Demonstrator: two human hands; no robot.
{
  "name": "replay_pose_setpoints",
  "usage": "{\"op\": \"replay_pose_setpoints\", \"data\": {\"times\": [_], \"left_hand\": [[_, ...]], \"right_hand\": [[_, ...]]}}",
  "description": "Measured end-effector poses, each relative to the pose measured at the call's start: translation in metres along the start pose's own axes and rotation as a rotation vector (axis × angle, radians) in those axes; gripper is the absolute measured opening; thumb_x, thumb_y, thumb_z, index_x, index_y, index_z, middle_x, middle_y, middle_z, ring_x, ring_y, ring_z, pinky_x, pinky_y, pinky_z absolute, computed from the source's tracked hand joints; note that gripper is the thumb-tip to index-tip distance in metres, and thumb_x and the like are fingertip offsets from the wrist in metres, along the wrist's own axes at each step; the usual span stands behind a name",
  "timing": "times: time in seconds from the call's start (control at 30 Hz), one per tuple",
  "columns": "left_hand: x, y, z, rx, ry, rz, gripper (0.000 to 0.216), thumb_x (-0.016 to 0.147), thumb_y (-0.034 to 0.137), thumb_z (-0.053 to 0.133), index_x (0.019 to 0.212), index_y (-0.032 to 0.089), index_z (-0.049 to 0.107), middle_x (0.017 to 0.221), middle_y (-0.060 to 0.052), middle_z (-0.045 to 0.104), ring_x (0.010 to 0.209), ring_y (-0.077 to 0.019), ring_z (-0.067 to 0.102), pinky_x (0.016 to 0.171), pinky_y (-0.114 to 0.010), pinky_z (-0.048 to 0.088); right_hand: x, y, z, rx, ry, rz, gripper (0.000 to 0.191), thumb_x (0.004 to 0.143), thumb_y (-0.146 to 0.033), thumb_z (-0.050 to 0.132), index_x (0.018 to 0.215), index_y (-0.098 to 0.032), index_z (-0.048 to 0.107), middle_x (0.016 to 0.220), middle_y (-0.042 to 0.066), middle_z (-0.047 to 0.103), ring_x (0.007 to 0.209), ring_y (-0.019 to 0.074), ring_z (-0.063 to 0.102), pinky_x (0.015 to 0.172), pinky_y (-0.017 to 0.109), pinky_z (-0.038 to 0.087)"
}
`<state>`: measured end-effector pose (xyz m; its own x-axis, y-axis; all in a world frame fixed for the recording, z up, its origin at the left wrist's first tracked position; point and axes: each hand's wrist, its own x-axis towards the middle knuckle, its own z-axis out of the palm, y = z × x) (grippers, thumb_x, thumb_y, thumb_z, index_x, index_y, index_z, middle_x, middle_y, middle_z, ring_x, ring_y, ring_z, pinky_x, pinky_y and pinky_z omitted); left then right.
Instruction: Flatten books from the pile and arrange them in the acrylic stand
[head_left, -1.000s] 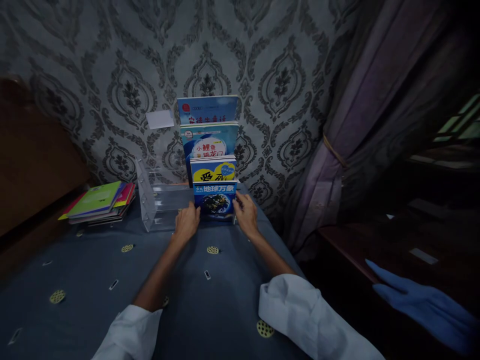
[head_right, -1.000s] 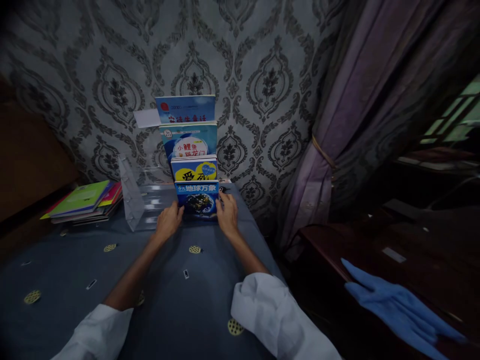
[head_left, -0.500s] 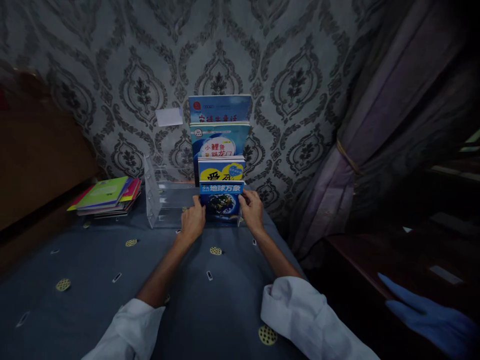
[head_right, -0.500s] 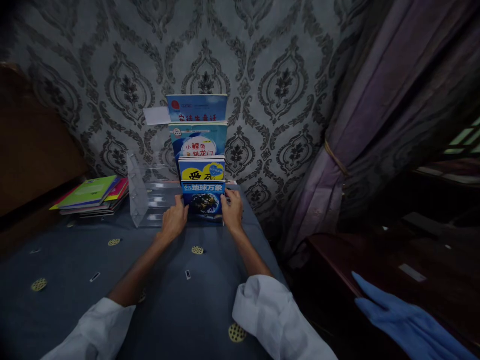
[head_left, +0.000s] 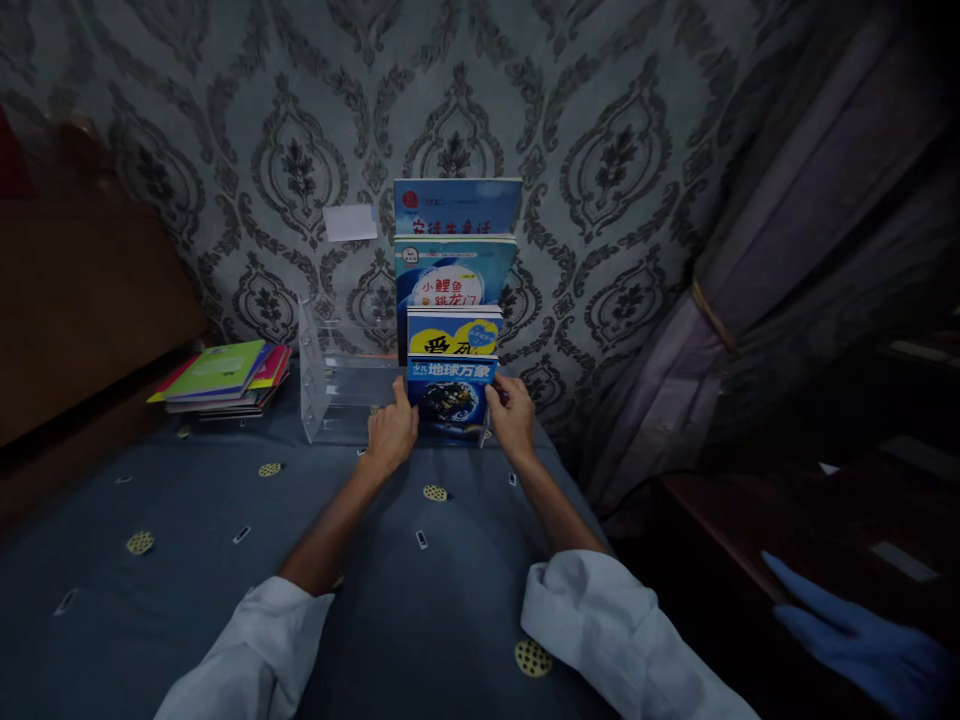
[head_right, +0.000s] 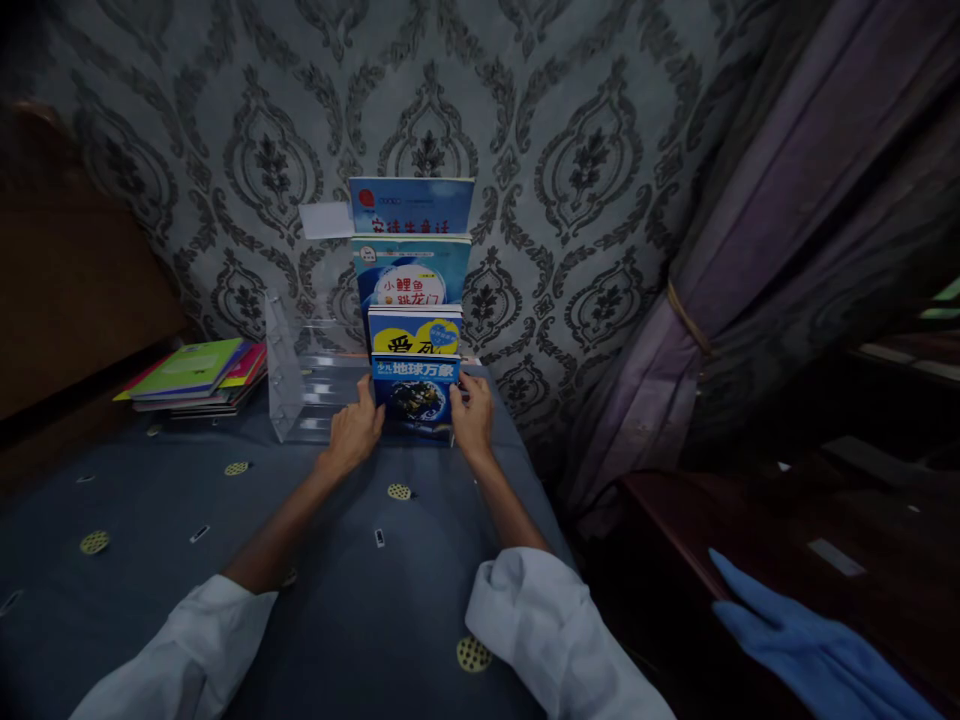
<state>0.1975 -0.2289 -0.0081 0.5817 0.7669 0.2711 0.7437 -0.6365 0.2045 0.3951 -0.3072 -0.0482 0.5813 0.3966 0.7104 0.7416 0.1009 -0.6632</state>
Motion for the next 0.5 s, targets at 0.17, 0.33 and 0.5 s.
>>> {"op": "replay_pose_setpoints", "data": {"times": [0.17,0.33,0.5], "left_hand": [[-0.002,0.0,-0.005,-0.002,-0.013,-0.013,0.06,0.103,0.035,0.038,0.154,0.009,0.018,0.1,-0.018,0.075,0.097,-0.0297,0.074,0.085,-0.035,0.052],[-0.004,-0.002,-0.006,0.0,-0.002,-0.013,0.065,0.103,0.038,0.04,0.154,0.008,0.016,0.103,-0.019,0.074,0.099,-0.0327,0.073,0.084,-0.038,0.052],[-0.005,-0.003,-0.007,-0.009,-0.007,-0.004,0.066,0.102,0.039,0.043,0.154,0.009,0.016,0.104,-0.019,0.074,0.1,-0.0329,0.073,0.084,-0.038,0.052]], "right_hand": [[-0.003,0.0,-0.003,-0.011,-0.026,-0.012,0.041,0.091,-0.034,0.054,0.125,-0.017,0.068,0.102,0.012,0.066,0.093,0.026,0.065,0.078,0.041,0.058],[-0.006,-0.001,-0.006,0.009,-0.046,-0.007,0.042,0.091,-0.035,0.054,0.128,-0.018,0.066,0.106,0.013,0.066,0.097,0.0264,0.065,0.079,0.042,0.059],[-0.008,-0.001,-0.011,0.02,-0.052,0.024,0.042,0.091,-0.035,0.055,0.127,-0.016,0.067,0.107,0.013,0.066,0.096,0.0266,0.065,0.082,0.044,0.059]]}}
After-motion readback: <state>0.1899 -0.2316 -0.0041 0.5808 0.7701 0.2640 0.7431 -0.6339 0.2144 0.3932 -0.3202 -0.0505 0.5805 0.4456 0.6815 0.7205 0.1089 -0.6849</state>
